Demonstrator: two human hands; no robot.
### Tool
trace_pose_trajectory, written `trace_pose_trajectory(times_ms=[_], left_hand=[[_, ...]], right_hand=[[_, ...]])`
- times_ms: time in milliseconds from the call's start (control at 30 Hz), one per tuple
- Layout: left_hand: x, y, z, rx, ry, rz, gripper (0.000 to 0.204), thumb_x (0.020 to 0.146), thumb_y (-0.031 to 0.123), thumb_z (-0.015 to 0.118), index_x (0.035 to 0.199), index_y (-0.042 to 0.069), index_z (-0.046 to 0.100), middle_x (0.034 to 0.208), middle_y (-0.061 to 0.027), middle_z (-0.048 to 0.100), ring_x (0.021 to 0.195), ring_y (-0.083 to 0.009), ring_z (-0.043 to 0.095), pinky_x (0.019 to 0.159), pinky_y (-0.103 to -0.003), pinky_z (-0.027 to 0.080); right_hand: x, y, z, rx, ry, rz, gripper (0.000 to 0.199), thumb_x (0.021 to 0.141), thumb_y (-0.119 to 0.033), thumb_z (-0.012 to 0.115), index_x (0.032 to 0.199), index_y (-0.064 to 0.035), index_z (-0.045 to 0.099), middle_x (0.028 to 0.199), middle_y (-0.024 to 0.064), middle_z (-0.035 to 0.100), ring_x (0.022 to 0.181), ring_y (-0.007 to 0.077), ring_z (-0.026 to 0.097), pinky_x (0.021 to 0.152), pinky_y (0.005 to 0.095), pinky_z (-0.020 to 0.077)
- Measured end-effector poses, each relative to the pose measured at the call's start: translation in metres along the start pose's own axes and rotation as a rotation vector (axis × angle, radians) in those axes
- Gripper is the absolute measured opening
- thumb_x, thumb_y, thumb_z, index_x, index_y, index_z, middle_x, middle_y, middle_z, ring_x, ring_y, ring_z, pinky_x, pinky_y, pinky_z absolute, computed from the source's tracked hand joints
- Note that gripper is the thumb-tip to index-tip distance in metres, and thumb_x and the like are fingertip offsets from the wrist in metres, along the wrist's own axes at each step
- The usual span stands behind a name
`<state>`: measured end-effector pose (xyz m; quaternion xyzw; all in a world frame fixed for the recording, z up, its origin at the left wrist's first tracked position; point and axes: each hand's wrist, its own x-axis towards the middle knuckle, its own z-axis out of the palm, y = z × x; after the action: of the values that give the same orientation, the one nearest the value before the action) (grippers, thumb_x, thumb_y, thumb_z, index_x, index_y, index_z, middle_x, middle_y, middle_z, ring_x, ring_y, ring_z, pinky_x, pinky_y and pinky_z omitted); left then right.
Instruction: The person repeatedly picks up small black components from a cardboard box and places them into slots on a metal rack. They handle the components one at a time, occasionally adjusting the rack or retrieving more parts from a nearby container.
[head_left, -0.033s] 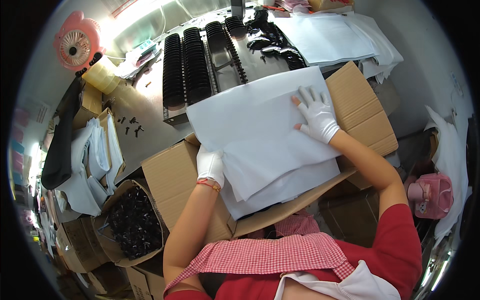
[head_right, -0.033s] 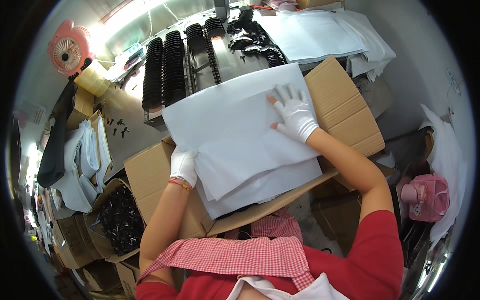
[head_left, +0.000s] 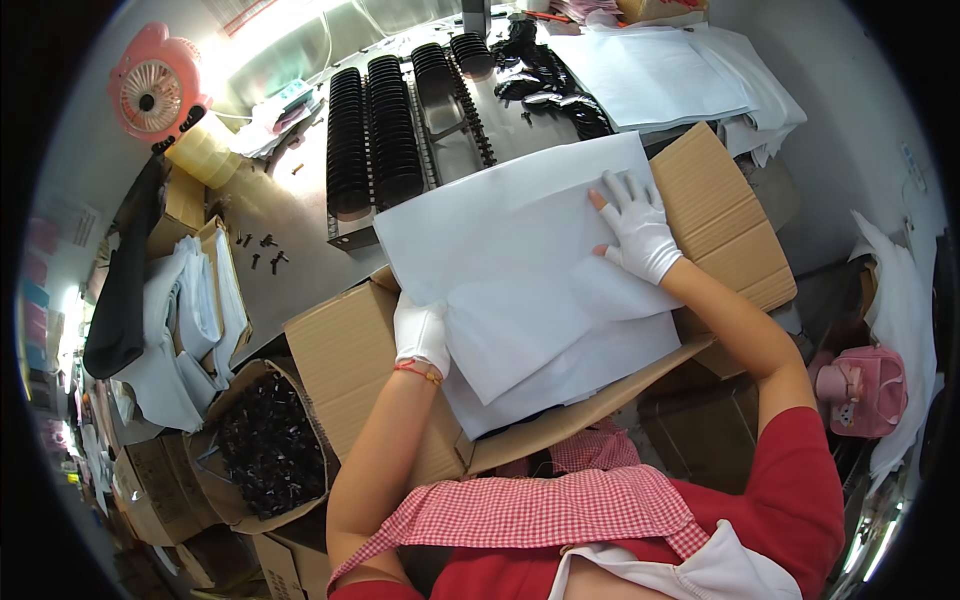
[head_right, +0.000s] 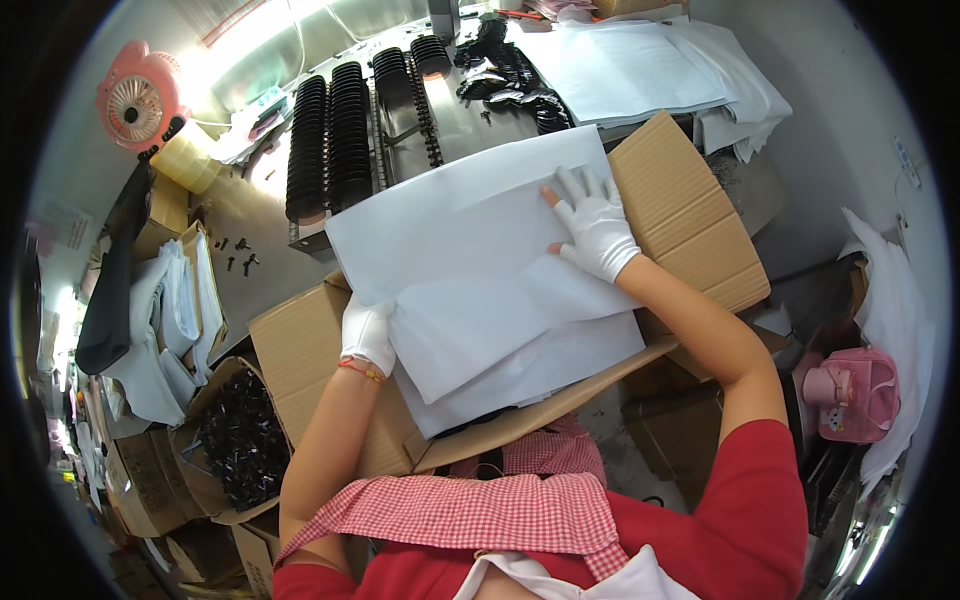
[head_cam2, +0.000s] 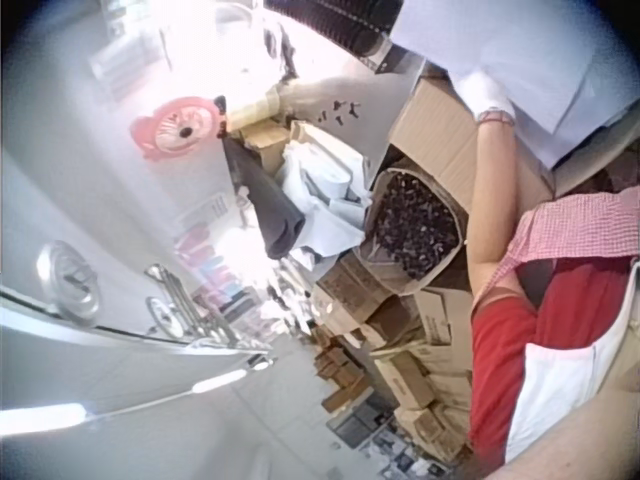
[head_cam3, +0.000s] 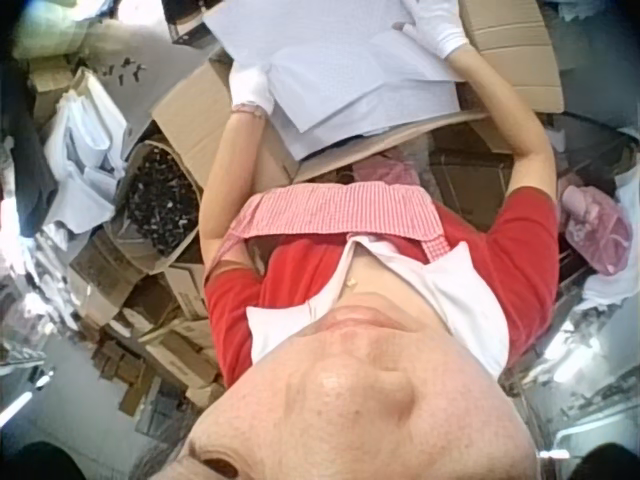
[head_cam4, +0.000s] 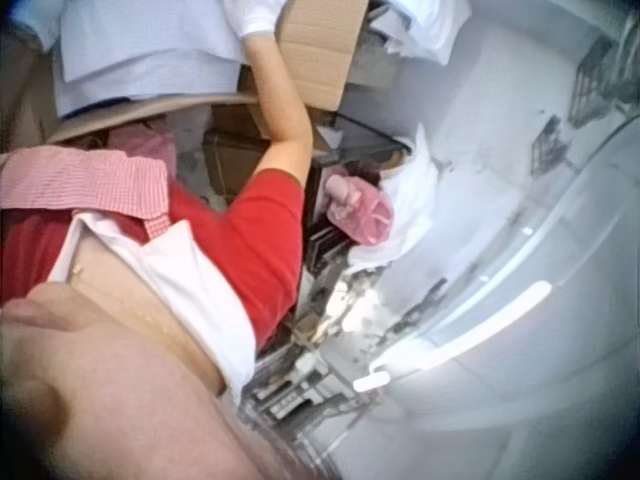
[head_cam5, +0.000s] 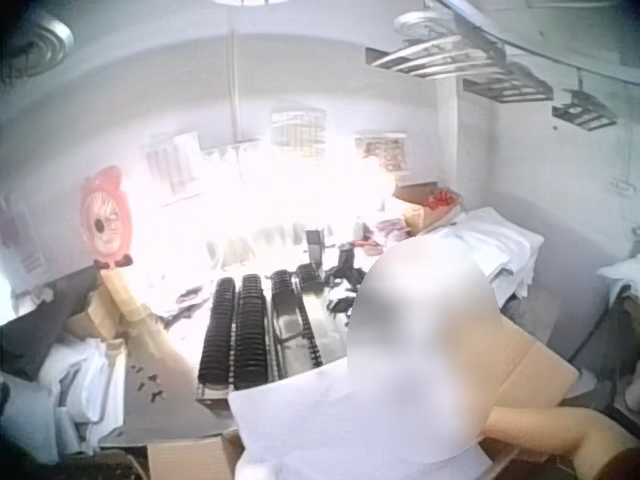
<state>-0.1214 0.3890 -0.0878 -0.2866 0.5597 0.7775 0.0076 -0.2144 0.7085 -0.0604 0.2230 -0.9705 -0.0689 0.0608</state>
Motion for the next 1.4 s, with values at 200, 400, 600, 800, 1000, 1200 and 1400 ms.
trace_pose_trajectory(times_ms=[200, 400, 600, 800, 1000, 1200, 1400], left_hand=[[0.001, 0.016, 0.004, 0.325, 0.162, 0.426, 0.074, 0.081, 0.006, 0.076, 0.141, -0.007, 0.035, 0.127, -0.0197, 0.058, 0.107, -0.0251, 0.062, 0.096, -0.036, 0.049], [0.031, 0.041, -0.005, 1.011, 0.289, 0.693, 0.067, 0.084, 0.007, 0.07, 0.141, -0.005, 0.035, 0.113, -0.0271, 0.062, 0.104, -0.0377, 0.064, 0.09, -0.045, 0.05], [0.045, 0.053, -0.017, 0.897, 0.375, 0.764, 0.06, 0.083, 0.004, 0.07, 0.135, -0.004, 0.04, 0.101, -0.0184, 0.064, 0.097, -0.0358, 0.063, 0.089, -0.045, 0.049], [0.026, 0.048, 0.008, 1.174, 0.528, 1.653, 0.057, 0.074, 0.005, 0.075, 0.126, 0.005, 0.053, 0.115, -0.0154, 0.06, 0.107, -0.0315, 0.059, 0.092, -0.044, 0.048], [0.046, 0.005, 0.059, 1.401, -0.019, 1.586, 0.03, 0.078, 0.006, 0.066, 0.108, 0.004, 0.06, 0.109, -0.0138, 0.062, 0.102, -0.0313, 0.06, 0.084, -0.045, 0.05], [0.037, 0.009, 0.05, 1.566, 0.075, 1.124, 0.048, 0.073, 0.022, 0.082, 0.112, 0.006, 0.059, 0.099, -0.0146, 0.063, 0.088, -0.0343, 0.062, 0.075, -0.045, 0.052], [0.043, 0.01, 0.013, 2.063, 0.088, 1.118, 0.013, 0.083, 0.013, 0.064, 0.09, 0.01, 0.053, 0.082, -0.0081, 0.058, 0.072, -0.0251, 0.062, 0.06, -0.038, 0.052]], right_hand=[[0.023, 0.018, 0.023, -0.057, 0.278, 0.192, 0.091, 0.079, -0.049, 0.072, 0.148, -0.0014, 0.037, 0.152, 0.0229, 0.034, 0.141, 0.0429, 0.03, 0.114, 0.0532, 0.0247], [0.088, 0.07, 0.008, 0.337, 0.088, 0.37, 0.081, 0.084, -0.045, 0.072, 0.147, -0.0061, 0.04, 0.1, 0.0169, 0.07, 0.096, 0.0337, 0.067, 0.095, 0.0391, 0.047], [0.115, 0.073, 0.013, 0.844, 0.309, 0.096, 0.048, 0.086, -0.011, 0.068, 0.132, -0.0077, 0.054, 0.105, 0.0101, 0.069, 0.097, 0.0275, 0.066, 0.087, 0.0359, 0.0513], [0.09, 0.011, -0.002, 0.185, 0.941, -0.036, 0.04, 0.08, -0.021, 0.075, 0.116, -0.0089, 0.061, 0.105, 0.0062, 0.067, 0.094, 0.0265, 0.063, 0.082, 0.041, 0.05], [0.071, -0.022, 0.039, 0.284, 0.608, -0.275, 0.032, 0.071, -0.024, 0.079, 0.093, -0.0086, 0.062, 0.09, 0.0075, 0.063, 0.087, 0.0284, 0.061, 0.075, 0.0416, 0.0496], [0.065, -0.005, 0.037, 0.331, 0.413, -0.268, 0.025, 0.072, -0.023, 0.077, 0.083, -0.008, 0.062, 0.088, 0.0097, 0.062, 0.091, 0.0293, 0.062, 0.082, 0.0401, 0.0515], [0.057, 0.033, 0.034, 0.177, 0.159, -0.182, 0.021, 0.073, -0.024, 0.074, 0.086, -0.0097, 0.066, 0.088, 0.0088, 0.067, 0.089, 0.0283, 0.067, 0.08, 0.04, 0.0543]])
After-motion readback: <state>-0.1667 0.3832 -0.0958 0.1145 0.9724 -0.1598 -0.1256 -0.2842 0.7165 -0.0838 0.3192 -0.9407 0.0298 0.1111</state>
